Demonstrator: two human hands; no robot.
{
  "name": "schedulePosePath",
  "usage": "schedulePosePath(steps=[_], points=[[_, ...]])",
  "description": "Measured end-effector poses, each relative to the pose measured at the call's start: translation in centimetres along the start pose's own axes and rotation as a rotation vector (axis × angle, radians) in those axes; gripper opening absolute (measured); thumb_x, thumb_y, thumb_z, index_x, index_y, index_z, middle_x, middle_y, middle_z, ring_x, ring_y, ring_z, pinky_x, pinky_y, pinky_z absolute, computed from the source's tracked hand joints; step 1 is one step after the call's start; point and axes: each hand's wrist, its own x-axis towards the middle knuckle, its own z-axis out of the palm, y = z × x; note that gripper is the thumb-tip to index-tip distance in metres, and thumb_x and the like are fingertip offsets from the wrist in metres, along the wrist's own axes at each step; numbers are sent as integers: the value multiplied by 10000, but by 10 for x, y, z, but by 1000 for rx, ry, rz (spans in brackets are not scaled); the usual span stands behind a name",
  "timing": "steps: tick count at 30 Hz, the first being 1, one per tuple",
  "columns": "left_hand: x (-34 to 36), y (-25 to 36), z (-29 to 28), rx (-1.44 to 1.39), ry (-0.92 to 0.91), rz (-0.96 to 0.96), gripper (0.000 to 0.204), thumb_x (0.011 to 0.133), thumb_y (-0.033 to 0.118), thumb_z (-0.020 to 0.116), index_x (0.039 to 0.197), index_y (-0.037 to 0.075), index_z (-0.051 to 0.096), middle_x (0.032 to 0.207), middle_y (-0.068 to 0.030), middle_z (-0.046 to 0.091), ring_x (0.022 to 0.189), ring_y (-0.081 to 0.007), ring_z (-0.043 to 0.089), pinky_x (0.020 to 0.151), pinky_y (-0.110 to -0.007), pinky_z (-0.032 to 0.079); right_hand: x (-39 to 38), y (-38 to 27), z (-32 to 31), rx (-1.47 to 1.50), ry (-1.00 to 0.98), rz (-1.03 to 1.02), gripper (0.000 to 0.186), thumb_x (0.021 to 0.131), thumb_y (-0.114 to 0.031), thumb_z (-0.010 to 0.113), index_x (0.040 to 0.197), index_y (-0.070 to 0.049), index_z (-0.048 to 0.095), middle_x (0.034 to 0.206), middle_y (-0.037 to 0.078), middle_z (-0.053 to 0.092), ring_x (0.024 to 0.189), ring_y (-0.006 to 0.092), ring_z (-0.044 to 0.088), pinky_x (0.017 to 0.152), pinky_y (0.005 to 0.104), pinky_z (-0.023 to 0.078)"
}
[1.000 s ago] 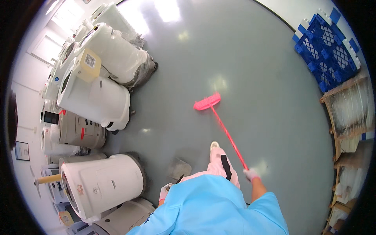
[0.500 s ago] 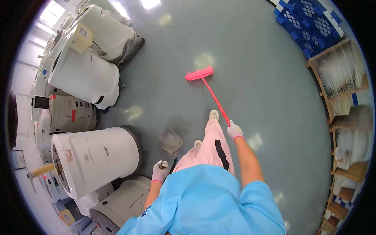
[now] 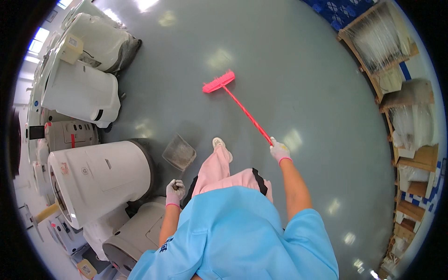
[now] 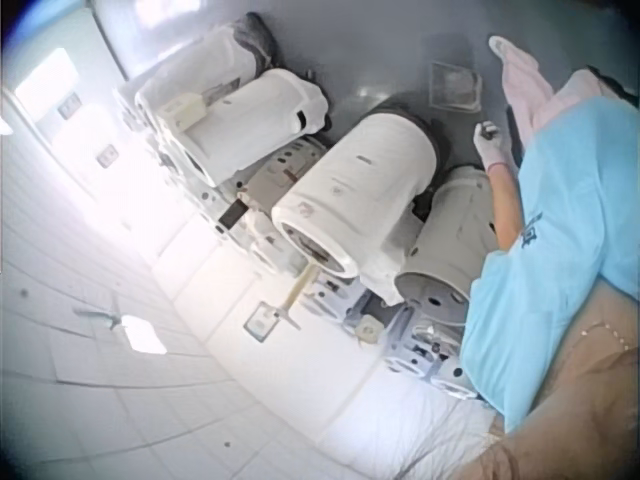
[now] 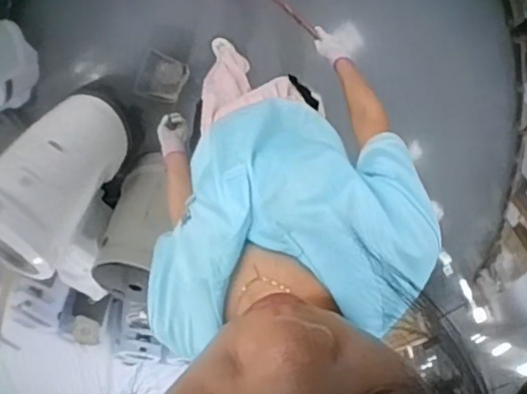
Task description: The person sweeps the floor using a broom and dustpan while walking between wrapped machinery and equipment in the room.
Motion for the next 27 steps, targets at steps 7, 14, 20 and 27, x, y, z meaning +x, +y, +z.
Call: schedulePosePath(steps=[7, 14, 20, 27], points=[[-19, -51, -81, 58, -16, 17, 282, 830, 94, 462, 565, 119, 367, 538, -3, 409, 543, -131, 503, 400, -215, 435, -119, 134, 123, 152, 34, 57, 474, 822, -285, 426, 1285, -283, 325, 956, 180, 584, 896, 356, 552, 799, 438, 428], [-64, -104, -156, 151, 14, -4, 266, 826, 91, 457, 572, 102, 378, 572, -17, 444, 537, -130, 499, 403, -210, 432, -358, 282, 276, 353, -82, 284, 475, 817, -278, 425, 1282, -291, 328, 905, 190, 587, 845, 360, 558, 755, 434, 428], [-66, -122, -188, 214, 60, -59, 115, 798, 81, 470, 691, 96, 432, 626, -28, 470, 551, -130, 509, 410, -212, 433, -507, 330, 295, 422, -145, 516, 462, 793, -278, 464, 1249, -233, 407, 936, 165, 591, 870, 335, 562, 755, 396, 429], [-94, -107, -242, 119, 42, -22, 149, 821, 99, 471, 683, 80, 420, 644, -43, 485, 574, -129, 514, 421, -209, 442, -470, 313, 278, 651, 128, 319, 435, 797, -232, 473, 1223, -153, 433, 988, 182, 572, 929, 334, 544, 772, 384, 427]])
